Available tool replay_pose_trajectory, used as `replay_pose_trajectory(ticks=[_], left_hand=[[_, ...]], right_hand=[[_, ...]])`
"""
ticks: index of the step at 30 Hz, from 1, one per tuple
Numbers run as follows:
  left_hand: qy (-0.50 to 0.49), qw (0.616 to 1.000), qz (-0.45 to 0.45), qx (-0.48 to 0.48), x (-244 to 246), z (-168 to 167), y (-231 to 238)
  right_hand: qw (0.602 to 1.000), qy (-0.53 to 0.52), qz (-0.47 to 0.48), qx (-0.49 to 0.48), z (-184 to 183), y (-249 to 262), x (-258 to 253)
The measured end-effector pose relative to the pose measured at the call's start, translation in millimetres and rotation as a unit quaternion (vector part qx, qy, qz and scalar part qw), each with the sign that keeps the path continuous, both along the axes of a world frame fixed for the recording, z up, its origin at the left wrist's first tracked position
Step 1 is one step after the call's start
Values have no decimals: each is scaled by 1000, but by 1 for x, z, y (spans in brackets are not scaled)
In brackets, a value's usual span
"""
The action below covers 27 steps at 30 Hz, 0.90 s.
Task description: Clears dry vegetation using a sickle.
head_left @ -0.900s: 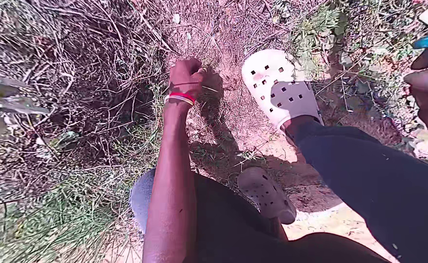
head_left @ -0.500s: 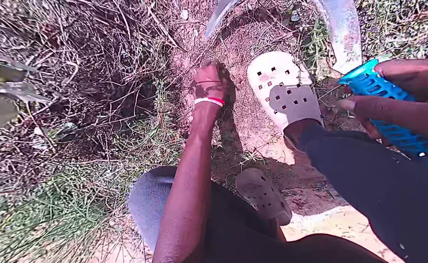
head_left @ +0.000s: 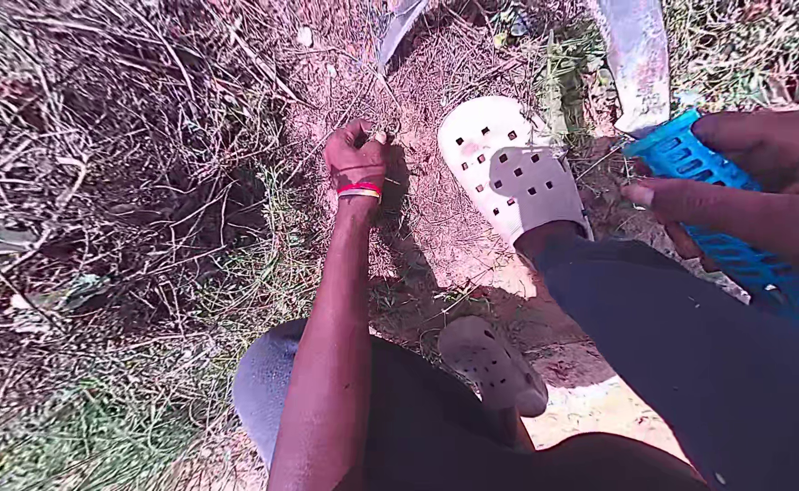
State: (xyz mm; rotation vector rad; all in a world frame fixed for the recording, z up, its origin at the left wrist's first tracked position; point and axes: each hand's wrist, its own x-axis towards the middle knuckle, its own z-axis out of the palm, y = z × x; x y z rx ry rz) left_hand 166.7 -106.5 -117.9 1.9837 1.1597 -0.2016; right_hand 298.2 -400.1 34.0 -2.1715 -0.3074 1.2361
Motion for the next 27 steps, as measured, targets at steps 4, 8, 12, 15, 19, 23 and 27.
replay_pose_trajectory(ticks=[4,8,12,15,19,23,27], left_hand=[[-10,998,43,-35,0,0,0],[-153,978,119,-78,18,27,1],[-77,996,44,19,35,49,20],[47,999,4,9,33,33,15],[132,990,23,32,45,20,-11],[159,986,30,31,65,22,-10],[78,995,-50,29,57,40,12]], right_hand=[[1000,0,2,-12,3,1,-1],[1000,-2,10,-13,6,-1,0],[999,-20,24,-19,8,1,-1],[998,-48,32,-32,9,4,-1],[998,-37,34,-41,5,-4,-3],[997,-49,32,-56,2,-4,-5],[998,-48,7,-33,4,-4,1]])
